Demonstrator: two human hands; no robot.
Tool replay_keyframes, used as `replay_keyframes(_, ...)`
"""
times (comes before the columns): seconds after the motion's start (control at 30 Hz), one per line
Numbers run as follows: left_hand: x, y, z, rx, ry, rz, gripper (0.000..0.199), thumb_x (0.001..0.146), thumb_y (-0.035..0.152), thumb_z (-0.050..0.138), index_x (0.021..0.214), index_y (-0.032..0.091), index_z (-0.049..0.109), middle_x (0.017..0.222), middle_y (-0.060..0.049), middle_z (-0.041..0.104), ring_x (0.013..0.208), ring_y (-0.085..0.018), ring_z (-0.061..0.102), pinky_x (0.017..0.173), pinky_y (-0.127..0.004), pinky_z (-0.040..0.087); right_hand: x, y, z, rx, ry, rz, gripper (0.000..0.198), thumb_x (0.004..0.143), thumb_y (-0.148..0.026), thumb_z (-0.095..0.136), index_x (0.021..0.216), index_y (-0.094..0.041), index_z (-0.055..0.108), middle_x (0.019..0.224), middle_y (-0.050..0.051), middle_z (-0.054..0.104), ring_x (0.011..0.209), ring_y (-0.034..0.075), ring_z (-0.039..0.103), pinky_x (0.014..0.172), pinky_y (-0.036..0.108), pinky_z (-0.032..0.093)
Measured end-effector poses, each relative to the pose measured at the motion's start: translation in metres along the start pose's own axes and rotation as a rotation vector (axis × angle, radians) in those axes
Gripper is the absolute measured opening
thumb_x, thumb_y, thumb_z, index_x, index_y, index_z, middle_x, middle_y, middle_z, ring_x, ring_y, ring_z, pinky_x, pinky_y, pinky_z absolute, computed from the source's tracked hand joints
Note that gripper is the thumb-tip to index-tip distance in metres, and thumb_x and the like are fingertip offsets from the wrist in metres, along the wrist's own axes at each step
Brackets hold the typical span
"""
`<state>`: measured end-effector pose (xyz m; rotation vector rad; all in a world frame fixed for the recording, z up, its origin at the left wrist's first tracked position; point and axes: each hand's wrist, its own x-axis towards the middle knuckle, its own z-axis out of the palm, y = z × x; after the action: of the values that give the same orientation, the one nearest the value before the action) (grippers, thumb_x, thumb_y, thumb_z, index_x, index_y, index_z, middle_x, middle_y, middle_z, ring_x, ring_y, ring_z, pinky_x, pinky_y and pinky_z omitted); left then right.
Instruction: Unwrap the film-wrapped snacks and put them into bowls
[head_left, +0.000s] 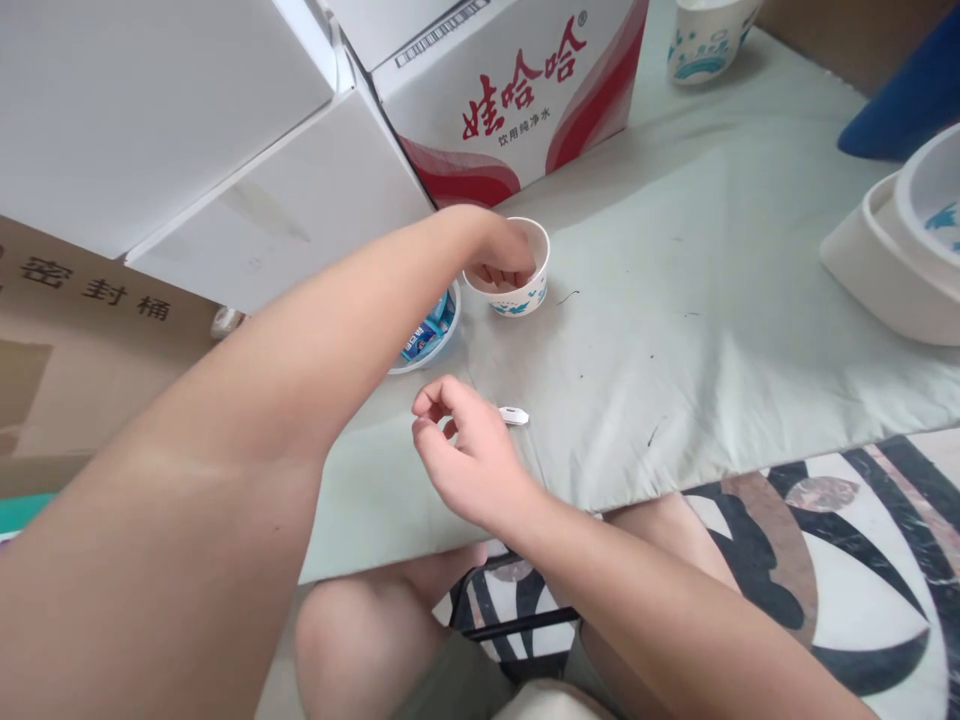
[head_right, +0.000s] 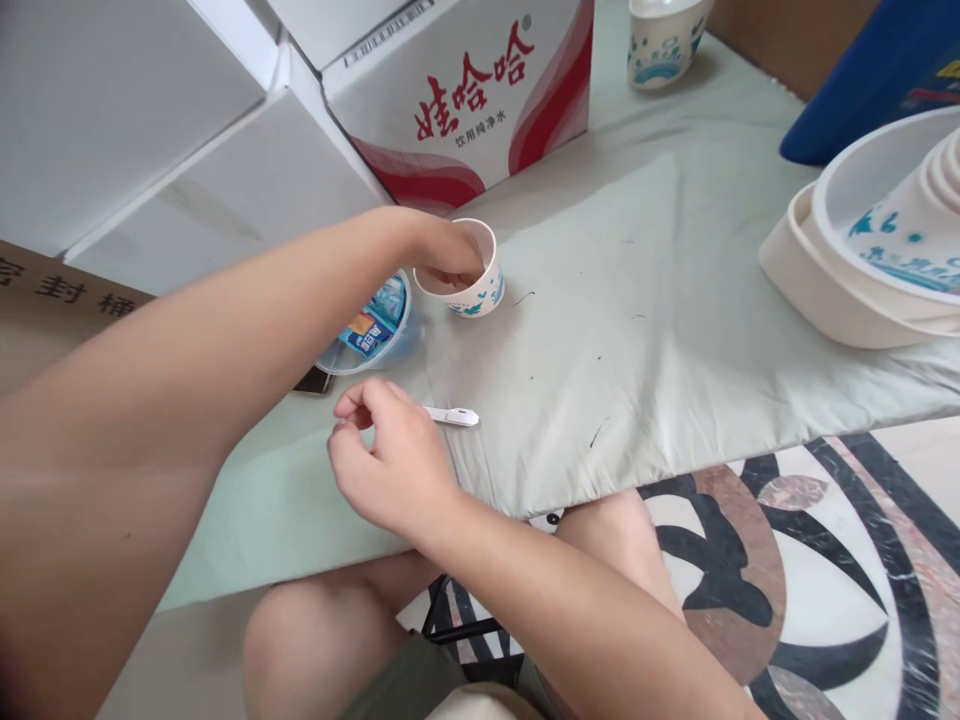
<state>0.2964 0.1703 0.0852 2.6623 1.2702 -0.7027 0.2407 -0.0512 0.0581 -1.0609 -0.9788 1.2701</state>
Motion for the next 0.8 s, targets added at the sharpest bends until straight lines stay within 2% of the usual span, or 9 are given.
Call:
replay_keyframes(0.1, -0.018, 0.004, -0.020, -0.013, -0.060, -0.039, 0.014, 0.079, 0.018, 0.062, 0.077, 0.014, 0.075, 0.074, -0.001, 0.067, 0.078, -0.018, 0.069, 0.080, -0.035, 0.053, 0.001, 0.003, 0.003, -0.006, -0.019, 0.001, 0.005, 0.079, -0.020, 0.051, 0.083, -0.024, 0.052, 0.084, -0.002, 0.059, 0.081, 0.016, 0.056, 0.073, 0.031, 0.043)
replay_keyframes(0.23, -0.085, -0.015, -0.023, -0.230, 0.491, 0.121, 0.016, 0.083, 0.012, 0.053, 0.073, 0.018, 0.064, 0.070, 0.001, 0.057, 0.075, -0.015, 0.059, 0.080, -0.033, 0.048, -0.001, 0.007, 0.004, -0.013, -0.047, 0.043, 0.003, 0.080, -0.022, 0.050, 0.082, -0.024, 0.052, 0.078, -0.003, 0.058, 0.073, 0.015, 0.054, 0.069, 0.031, 0.041)
replay_keyframes(0.33, -0.146, -0.063, 0.019, -0.471, 0.939, 0.045, 0.024, 0.084, 0.011, 0.055, 0.064, 0.022, 0.049, 0.063, 0.004, 0.048, 0.062, -0.012, 0.044, 0.065, -0.028, 0.040, -0.005, 0.009, 0.006, 0.041, -0.101, 0.117, 0.003, 0.080, -0.025, 0.050, 0.082, -0.024, 0.052, 0.069, -0.005, 0.054, 0.063, 0.013, 0.051, 0.062, 0.029, 0.039)
replay_keyframes(0.43, -0.191, -0.120, 0.096, -0.523, 1.324, -0.435, 0.034, 0.087, 0.015, 0.051, 0.058, 0.024, 0.036, 0.057, 0.004, 0.035, 0.060, -0.013, 0.038, 0.067, -0.031, 0.041, -0.007, 0.015, 0.011, 0.050, -0.126, 0.128, 0.004, 0.079, -0.026, 0.051, 0.081, -0.024, 0.052, 0.066, -0.006, 0.053, 0.060, 0.012, 0.050, 0.059, 0.028, 0.039)
replay_keyframes(0.5, -0.203, -0.146, 0.146, -0.587, 1.175, -0.646, 0.024, 0.084, 0.022, 0.057, 0.065, 0.024, 0.043, 0.065, 0.002, 0.045, 0.067, -0.016, 0.047, 0.077, -0.035, 0.047, -0.005, 0.022, 0.017, 0.015, -0.122, 0.128, 0.004, 0.077, -0.027, 0.051, 0.080, -0.024, 0.052, 0.064, -0.006, 0.051, 0.058, 0.012, 0.048, 0.057, 0.028, 0.037)
replay_keyframes(0.53, -0.203, -0.153, 0.165, -0.593, 1.041, -0.656, 0.014, 0.078, 0.024, 0.066, 0.074, 0.023, 0.052, 0.078, -0.002, 0.056, 0.081, -0.020, 0.056, 0.086, -0.039, 0.049, -0.003, 0.026, 0.021, -0.003, -0.120, 0.131, 0.005, 0.077, -0.027, 0.051, 0.080, -0.024, 0.052, 0.063, -0.006, 0.051, 0.057, 0.012, 0.047, 0.056, 0.028, 0.036)
replay_keyframes(0.6, -0.195, -0.159, 0.188, -0.538, 0.865, -0.611, 0.031, 0.073, 0.030, 0.072, 0.101, 0.021, 0.061, 0.111, -0.010, 0.063, 0.113, -0.029, 0.059, 0.104, -0.045, 0.045, 0.002, 0.033, 0.031, -0.033, -0.122, 0.132, 0.006, 0.077, -0.028, 0.051, 0.080, -0.024, 0.052, 0.063, -0.007, 0.050, 0.057, 0.012, 0.047, 0.056, 0.028, 0.035)
replay_keyframes(0.67, -0.178, -0.159, 0.192, -0.519, 0.763, -0.604, 0.054, 0.070, 0.034, 0.075, 0.119, 0.020, 0.058, 0.129, -0.017, 0.059, 0.127, -0.035, 0.054, 0.110, -0.048, 0.042, 0.007, 0.039, 0.041, -0.062, -0.138, 0.125, 0.006, 0.076, -0.027, 0.050, 0.080, -0.024, 0.051, 0.062, -0.007, 0.049, 0.056, 0.012, 0.047, 0.057, 0.028, 0.034)
replay_keyframes(0.8, -0.148, -0.163, 0.178, -0.550, 0.669, -0.535, 0.065, 0.072, 0.032, 0.073, 0.132, 0.021, 0.052, 0.131, -0.018, 0.062, 0.128, -0.037, 0.056, 0.109, -0.047, 0.043, 0.013, 0.044, 0.053, -0.133, -0.179, 0.098, 0.006, 0.075, -0.024, 0.047, 0.079, -0.024, 0.051, 0.060, -0.008, 0.049, 0.056, 0.012, 0.046, 0.059, 0.028, 0.035)
